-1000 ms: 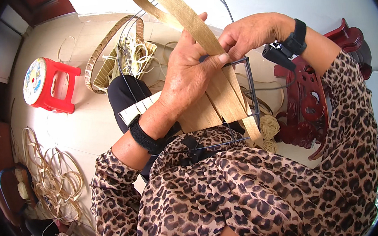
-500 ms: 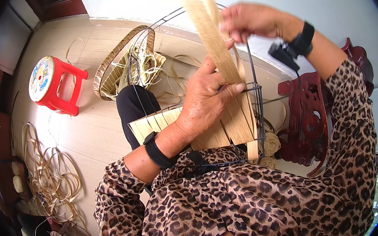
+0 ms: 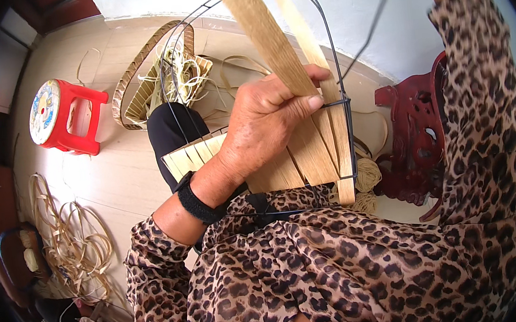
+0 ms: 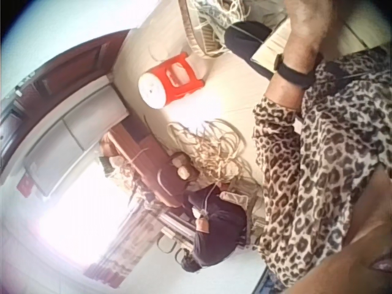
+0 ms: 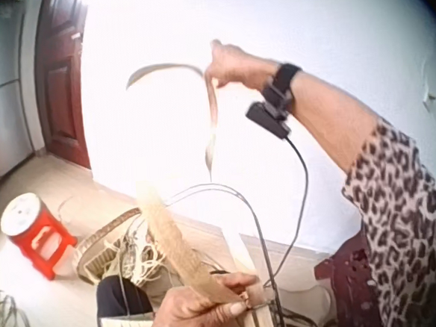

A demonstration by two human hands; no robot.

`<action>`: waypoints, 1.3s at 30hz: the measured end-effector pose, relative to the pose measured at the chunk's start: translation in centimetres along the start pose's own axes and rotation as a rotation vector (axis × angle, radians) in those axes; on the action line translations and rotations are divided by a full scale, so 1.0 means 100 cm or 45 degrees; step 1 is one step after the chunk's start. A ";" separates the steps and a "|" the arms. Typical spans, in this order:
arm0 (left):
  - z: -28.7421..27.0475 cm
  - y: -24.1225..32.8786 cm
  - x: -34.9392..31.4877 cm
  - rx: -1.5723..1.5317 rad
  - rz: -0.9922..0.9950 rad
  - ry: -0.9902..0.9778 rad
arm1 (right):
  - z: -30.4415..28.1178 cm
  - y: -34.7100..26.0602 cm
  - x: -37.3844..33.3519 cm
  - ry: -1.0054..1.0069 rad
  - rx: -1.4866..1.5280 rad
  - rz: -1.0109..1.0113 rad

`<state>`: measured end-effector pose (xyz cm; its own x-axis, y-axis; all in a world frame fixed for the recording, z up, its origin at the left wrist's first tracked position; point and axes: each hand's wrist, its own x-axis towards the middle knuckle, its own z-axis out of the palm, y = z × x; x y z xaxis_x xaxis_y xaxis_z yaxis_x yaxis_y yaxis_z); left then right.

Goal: The person weaves a basket by inserting and bending bamboo strips into a wire frame, securing them by hand.

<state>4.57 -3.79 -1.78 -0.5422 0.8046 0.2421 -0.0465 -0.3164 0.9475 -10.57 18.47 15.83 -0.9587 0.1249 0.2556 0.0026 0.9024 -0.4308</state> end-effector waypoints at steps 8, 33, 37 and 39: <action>0.007 0.000 0.001 0.077 0.106 0.066 | 0.015 -0.007 -0.165 -1.440 0.018 0.234; 0.004 0.015 0.005 -0.013 -0.251 0.066 | 0.036 0.002 -0.144 -0.992 0.222 0.403; -0.003 0.017 0.009 -0.129 -0.317 0.159 | 0.029 -0.017 -0.189 -0.449 -0.118 -0.006; -0.004 0.015 0.011 -0.051 -0.226 0.130 | 0.010 -0.015 -0.228 -0.538 -0.109 0.091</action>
<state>3.59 -3.56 -0.12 -0.6050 0.7948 0.0479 -0.1812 -0.1960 0.9637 10.97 13.87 9.76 -0.9874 0.0247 -0.1562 0.0798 0.9308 -0.3567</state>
